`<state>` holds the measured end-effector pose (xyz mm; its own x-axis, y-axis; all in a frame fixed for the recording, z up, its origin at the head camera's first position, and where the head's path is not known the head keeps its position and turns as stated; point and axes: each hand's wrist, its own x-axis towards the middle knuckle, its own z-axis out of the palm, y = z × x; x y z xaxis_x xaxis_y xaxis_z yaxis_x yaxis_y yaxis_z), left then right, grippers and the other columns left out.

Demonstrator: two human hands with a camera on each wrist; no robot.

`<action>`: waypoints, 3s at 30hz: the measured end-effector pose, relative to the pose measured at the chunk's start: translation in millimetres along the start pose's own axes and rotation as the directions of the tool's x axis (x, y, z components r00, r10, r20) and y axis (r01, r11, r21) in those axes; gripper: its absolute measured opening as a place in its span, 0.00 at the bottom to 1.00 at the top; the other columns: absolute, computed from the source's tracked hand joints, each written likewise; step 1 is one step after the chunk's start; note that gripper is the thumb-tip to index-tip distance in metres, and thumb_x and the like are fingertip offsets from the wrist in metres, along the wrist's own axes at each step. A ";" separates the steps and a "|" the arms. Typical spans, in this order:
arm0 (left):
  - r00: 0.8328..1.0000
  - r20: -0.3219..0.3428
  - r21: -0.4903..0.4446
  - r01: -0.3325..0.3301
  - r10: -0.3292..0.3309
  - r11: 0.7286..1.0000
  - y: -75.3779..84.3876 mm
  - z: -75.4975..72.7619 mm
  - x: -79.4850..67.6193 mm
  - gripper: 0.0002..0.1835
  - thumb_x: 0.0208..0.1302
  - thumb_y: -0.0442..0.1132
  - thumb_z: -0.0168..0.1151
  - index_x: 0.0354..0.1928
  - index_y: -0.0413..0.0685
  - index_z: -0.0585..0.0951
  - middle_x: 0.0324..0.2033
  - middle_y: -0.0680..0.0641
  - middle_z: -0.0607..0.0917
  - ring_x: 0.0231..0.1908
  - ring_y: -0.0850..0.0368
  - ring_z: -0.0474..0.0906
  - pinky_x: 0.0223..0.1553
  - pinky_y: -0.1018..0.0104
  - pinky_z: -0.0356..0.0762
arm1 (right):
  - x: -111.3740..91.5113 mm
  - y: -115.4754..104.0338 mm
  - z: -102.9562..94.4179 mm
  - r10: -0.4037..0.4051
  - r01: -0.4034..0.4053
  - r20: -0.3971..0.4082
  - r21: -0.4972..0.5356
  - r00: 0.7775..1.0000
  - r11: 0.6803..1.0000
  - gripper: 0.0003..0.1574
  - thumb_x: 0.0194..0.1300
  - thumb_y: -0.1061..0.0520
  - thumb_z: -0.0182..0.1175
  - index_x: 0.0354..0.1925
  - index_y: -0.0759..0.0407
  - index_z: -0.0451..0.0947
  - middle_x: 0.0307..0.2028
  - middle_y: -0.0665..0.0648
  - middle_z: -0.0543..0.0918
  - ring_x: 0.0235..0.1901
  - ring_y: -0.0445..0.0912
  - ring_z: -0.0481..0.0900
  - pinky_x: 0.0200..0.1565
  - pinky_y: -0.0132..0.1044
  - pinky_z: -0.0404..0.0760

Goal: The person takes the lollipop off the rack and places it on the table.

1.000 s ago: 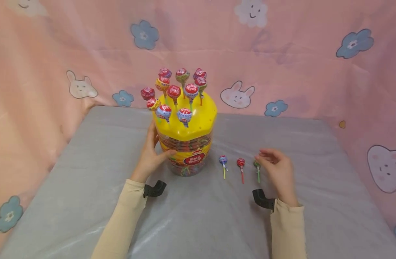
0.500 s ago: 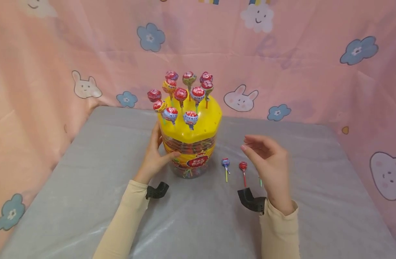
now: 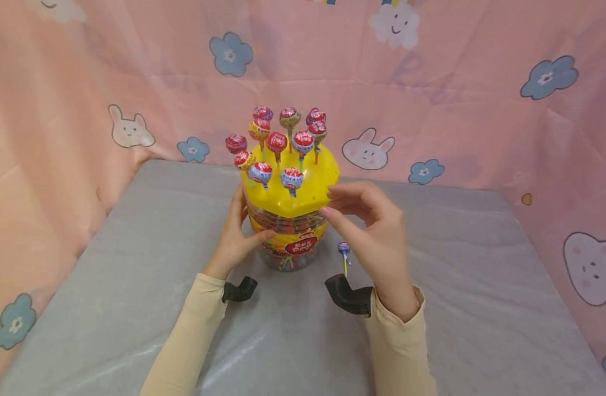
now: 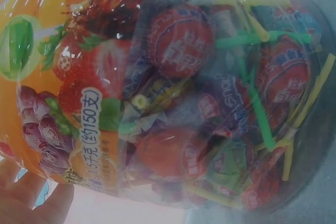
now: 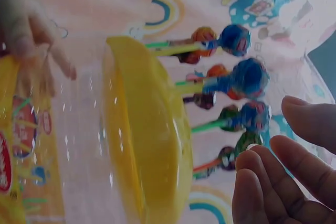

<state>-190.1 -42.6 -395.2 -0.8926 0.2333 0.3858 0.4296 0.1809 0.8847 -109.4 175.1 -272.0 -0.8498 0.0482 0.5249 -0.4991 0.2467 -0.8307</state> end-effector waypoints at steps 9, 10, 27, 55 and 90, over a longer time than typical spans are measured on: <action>1.000 0.000 -0.005 0.008 -0.008 1.000 -1.4 0.4 0.5 0.63 0.42 0.75 0.58 0.75 0.59 0.41 0.73 0.52 0.49 0.69 0.50 0.51 0.67 0.48 0.53 | 7.3 -9.8 22.6 -0.011 0.011 0.003 -0.066 1.000 0.998 0.19 0.54 0.72 0.66 0.47 0.71 0.78 0.40 0.55 0.82 0.39 0.47 0.80 0.45 0.31 0.80; 1.000 -0.001 -0.004 0.004 -0.004 1.000 -1.3 0.4 0.7 0.63 0.42 0.75 0.59 0.75 0.59 0.41 0.73 0.53 0.49 0.69 0.50 0.51 0.68 0.49 0.53 | 8.2 -10.1 24.4 -0.003 0.003 0.000 -0.073 1.000 0.997 0.19 0.54 0.72 0.66 0.47 0.71 0.78 0.40 0.55 0.82 0.39 0.47 0.80 0.45 0.31 0.80; 1.000 0.007 -0.011 -0.008 0.008 1.000 -1.1 -0.6 1.2 0.61 0.46 0.71 0.61 0.75 0.56 0.41 0.73 0.50 0.48 0.69 0.48 0.50 0.67 0.46 0.52 | 19.6 -1.4 39.4 -0.005 0.008 0.028 -0.098 1.000 0.995 0.21 0.55 0.70 0.66 0.48 0.71 0.76 0.40 0.56 0.81 0.37 0.46 0.79 0.42 0.31 0.81; 1.000 0.000 -0.004 -0.011 0.011 1.000 -3.2 -0.9 1.7 0.60 0.47 0.69 0.62 0.75 0.58 0.41 0.73 0.52 0.49 0.69 0.50 0.50 0.68 0.48 0.53 | 24.2 1.9 44.1 -0.112 0.110 -0.038 -0.060 0.993 0.992 0.16 0.54 0.74 0.64 0.44 0.74 0.77 0.37 0.57 0.83 0.33 0.45 0.80 0.42 0.33 0.81; 1.000 0.002 -0.006 0.013 -0.013 1.000 -0.1 3.2 -0.4 0.62 0.43 0.74 0.60 0.75 0.56 0.42 0.73 0.54 0.49 0.70 0.54 0.48 0.68 0.50 0.51 | -38.1 64.6 -75.4 0.078 -0.008 -0.318 0.215 0.945 0.977 0.17 0.52 0.81 0.60 0.43 0.81 0.76 0.34 0.59 0.84 0.35 0.47 0.81 0.41 0.28 0.81</action>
<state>-189.3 -39.7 -396.3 -0.8980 0.2329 0.3733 0.4167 0.1781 0.8914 -96.5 262.2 -331.7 -0.7880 0.3724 0.4903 -0.5167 0.0329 -0.8555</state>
